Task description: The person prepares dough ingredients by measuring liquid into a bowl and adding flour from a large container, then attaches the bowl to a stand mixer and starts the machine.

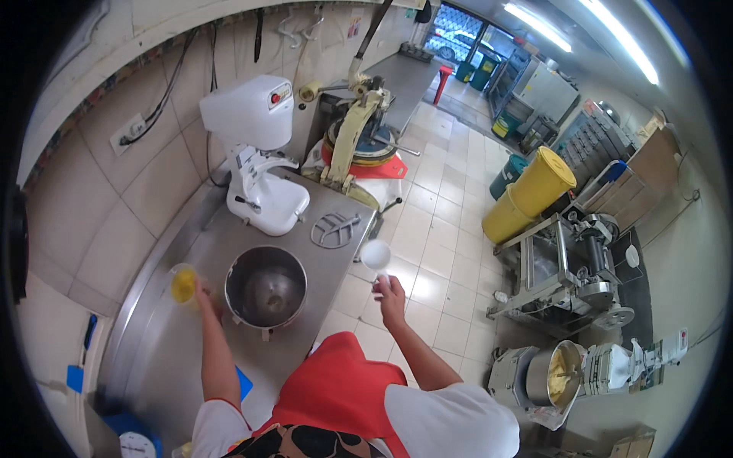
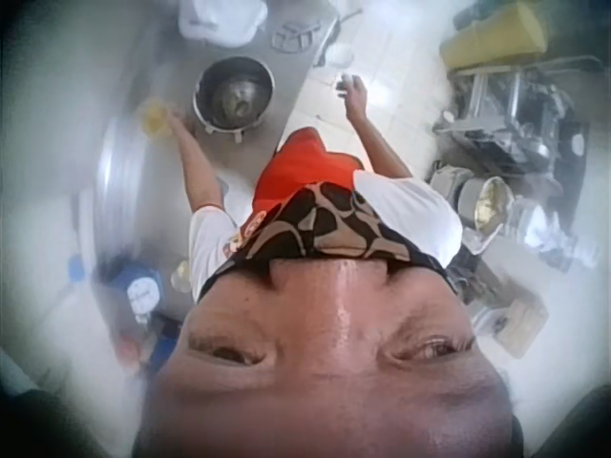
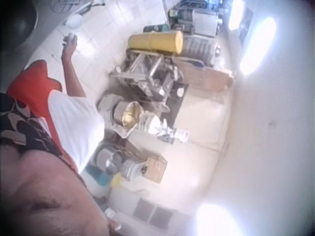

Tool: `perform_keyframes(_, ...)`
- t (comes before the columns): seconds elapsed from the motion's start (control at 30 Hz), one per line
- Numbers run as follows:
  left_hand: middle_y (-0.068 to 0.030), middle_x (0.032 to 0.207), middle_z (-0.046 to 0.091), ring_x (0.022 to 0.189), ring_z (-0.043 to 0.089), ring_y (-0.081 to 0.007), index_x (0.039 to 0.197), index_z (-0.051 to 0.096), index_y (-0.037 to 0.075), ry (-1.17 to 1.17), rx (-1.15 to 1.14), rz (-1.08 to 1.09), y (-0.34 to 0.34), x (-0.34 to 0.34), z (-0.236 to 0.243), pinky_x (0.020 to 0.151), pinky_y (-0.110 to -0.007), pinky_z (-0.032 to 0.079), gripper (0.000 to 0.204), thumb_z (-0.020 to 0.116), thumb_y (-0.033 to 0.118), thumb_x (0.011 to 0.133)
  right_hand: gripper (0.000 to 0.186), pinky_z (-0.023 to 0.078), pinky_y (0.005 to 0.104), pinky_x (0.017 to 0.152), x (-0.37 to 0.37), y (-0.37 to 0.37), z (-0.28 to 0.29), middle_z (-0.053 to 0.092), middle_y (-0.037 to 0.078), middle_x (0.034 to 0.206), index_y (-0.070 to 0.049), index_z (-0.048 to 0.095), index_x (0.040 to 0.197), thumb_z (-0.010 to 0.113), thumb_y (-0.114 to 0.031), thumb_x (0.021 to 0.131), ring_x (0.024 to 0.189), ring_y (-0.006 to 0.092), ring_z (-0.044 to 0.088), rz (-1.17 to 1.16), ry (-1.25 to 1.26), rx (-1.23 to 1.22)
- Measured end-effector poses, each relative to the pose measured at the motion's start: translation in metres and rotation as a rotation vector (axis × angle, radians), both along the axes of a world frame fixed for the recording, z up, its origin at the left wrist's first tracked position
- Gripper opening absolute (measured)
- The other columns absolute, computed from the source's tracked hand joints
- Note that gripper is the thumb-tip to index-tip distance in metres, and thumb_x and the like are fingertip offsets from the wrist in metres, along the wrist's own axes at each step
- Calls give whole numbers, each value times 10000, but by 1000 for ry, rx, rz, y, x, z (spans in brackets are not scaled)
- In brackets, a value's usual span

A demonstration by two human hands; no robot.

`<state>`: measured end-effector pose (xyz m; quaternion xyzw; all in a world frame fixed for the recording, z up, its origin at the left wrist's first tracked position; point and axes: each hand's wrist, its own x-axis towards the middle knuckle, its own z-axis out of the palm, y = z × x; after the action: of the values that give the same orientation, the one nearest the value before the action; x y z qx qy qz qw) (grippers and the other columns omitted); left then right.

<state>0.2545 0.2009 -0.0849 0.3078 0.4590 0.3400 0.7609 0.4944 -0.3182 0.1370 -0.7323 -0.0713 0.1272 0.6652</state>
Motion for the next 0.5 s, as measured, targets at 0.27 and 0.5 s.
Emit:
perform_keyframes(0.27,-83,932,630,794,553,-179,1139,663,8,184,144,409,-51,-112,50,731,-344,468,563,613,515,902,236,511,322,560,-11,-38,-54,543,2,767,-80,597,1087,485,-280,1028,638,123,553,-188,422,82)
perform_keyframes(0.5,-49,792,615,636,529,-147,1024,683,53,221,258,464,-133,-206,74,595,-303,424,282,625,298,898,273,469,286,514,-14,14,-43,523,21,683,-29,627,939,527,-272,1017,548,120,520,-42,261,129)
